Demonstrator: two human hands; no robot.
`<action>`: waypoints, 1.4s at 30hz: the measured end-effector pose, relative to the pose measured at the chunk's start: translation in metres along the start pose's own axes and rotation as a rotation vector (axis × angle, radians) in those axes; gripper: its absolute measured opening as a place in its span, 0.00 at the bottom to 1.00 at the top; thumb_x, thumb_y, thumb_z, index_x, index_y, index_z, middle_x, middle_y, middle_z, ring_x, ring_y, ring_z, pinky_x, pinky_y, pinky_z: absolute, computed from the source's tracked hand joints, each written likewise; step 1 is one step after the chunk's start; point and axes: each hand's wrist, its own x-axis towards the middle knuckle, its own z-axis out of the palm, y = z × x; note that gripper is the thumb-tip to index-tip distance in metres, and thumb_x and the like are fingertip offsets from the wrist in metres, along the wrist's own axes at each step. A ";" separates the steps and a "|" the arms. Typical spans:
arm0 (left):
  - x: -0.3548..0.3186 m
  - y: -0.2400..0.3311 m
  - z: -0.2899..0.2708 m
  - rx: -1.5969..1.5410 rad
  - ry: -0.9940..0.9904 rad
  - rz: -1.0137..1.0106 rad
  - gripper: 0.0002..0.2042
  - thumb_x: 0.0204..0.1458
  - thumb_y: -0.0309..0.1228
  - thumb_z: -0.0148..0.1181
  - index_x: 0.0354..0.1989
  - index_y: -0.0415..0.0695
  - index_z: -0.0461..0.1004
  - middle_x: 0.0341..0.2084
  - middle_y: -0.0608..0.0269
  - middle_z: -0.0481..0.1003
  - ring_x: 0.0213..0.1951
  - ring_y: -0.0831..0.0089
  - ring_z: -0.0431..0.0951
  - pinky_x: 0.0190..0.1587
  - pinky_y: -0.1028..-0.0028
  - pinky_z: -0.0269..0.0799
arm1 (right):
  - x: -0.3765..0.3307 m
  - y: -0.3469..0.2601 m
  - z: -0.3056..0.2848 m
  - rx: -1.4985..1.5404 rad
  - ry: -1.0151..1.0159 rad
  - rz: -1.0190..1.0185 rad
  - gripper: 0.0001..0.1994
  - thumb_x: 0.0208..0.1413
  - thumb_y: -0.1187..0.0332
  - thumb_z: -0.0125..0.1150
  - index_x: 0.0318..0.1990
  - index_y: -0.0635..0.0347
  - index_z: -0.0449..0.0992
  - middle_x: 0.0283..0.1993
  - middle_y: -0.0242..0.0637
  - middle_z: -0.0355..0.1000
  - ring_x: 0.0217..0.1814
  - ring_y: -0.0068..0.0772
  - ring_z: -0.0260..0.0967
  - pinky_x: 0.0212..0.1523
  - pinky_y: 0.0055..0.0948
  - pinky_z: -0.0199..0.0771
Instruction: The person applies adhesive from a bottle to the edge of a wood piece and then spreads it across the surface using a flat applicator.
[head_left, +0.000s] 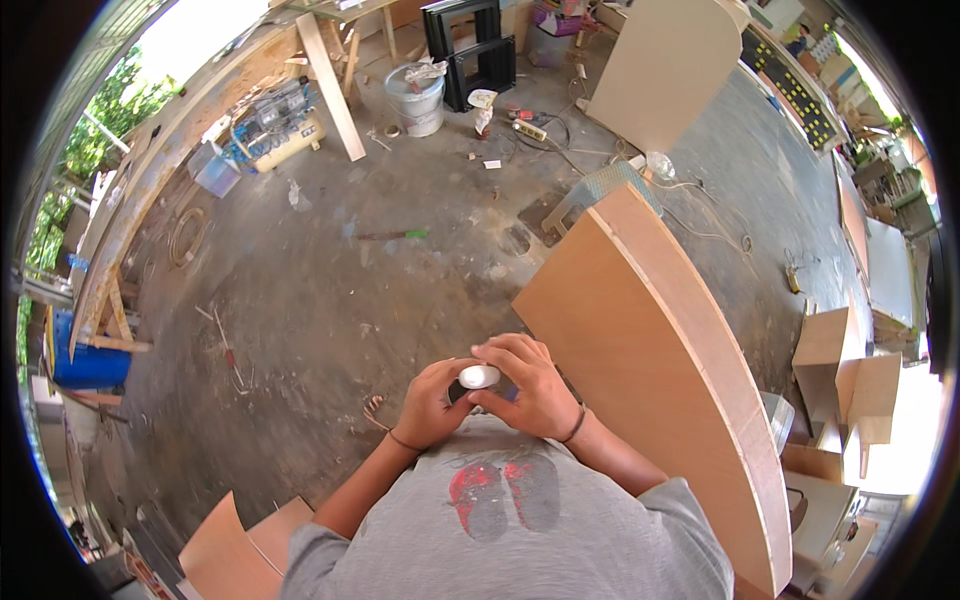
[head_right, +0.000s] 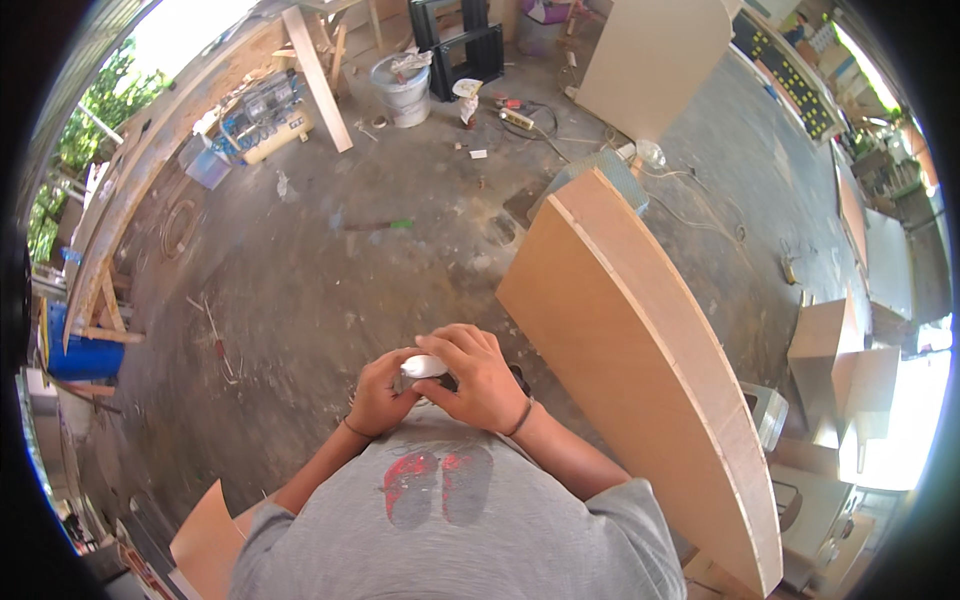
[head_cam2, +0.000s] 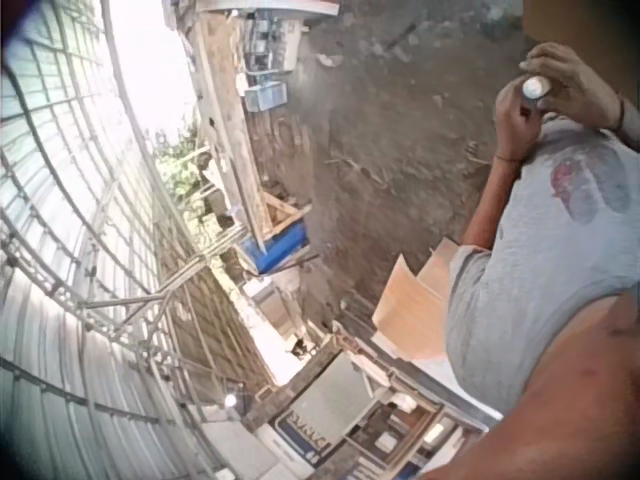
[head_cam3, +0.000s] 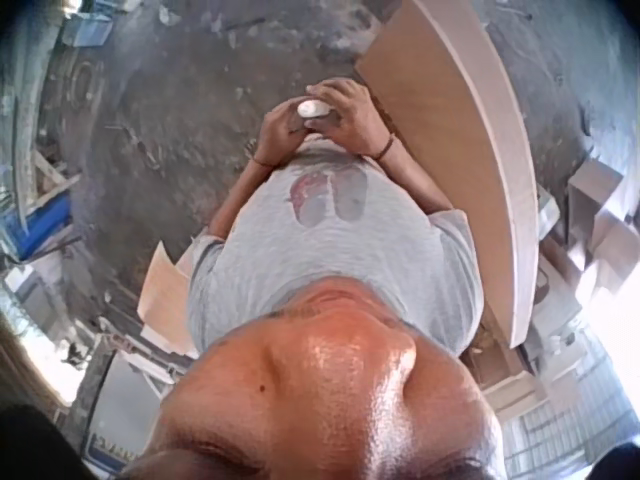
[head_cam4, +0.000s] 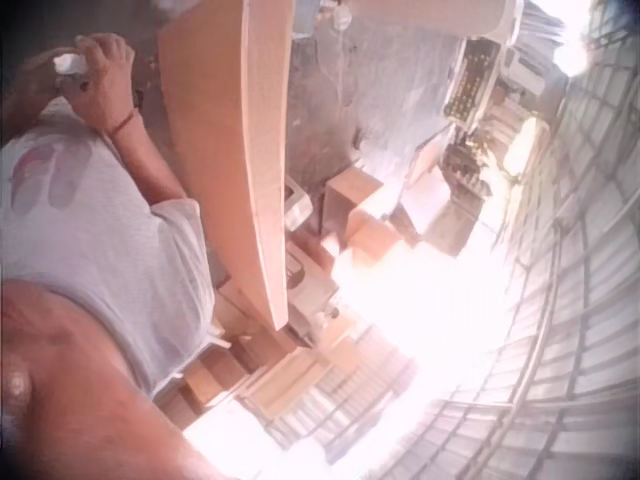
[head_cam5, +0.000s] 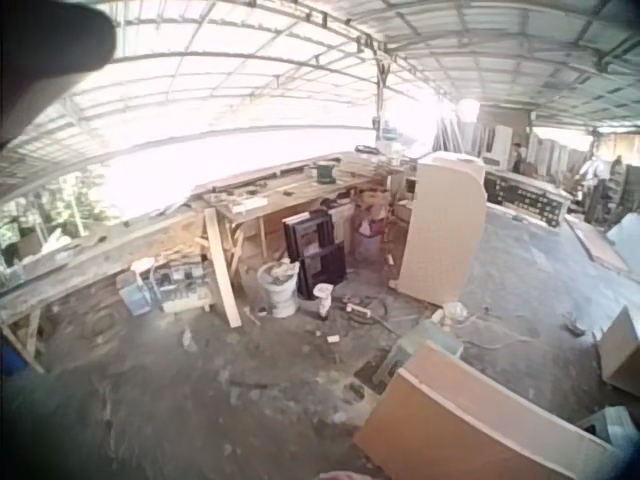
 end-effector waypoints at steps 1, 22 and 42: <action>0.001 -0.008 -0.009 -0.019 0.062 -0.036 0.17 0.48 0.28 0.67 0.48 0.43 0.76 0.40 0.54 0.79 0.43 0.55 0.79 0.48 0.64 0.73 | 0.015 -0.002 0.000 -0.055 0.009 -0.023 0.25 0.47 0.59 0.71 0.52 0.57 0.75 0.52 0.40 0.72 0.57 0.46 0.67 0.58 0.43 0.61; 0.184 -0.150 -0.184 -0.136 0.155 -0.155 0.13 0.54 0.25 0.64 0.46 0.32 0.75 0.42 0.52 0.79 0.45 0.67 0.78 0.52 0.69 0.70 | 0.121 0.152 -0.046 -0.919 0.796 0.961 0.29 0.47 0.67 0.55 0.61 0.58 0.63 0.70 0.55 0.57 0.76 0.56 0.46 0.71 0.61 0.38; 0.344 -0.245 -0.398 -0.037 0.148 -0.026 0.13 0.51 0.27 0.66 0.45 0.38 0.75 0.37 0.57 0.82 0.39 0.70 0.82 0.44 0.73 0.74 | 0.122 0.196 -0.077 -1.030 0.795 1.559 0.37 0.55 0.60 0.58 0.72 0.45 0.50 0.71 0.43 0.58 0.69 0.49 0.59 0.64 0.51 0.61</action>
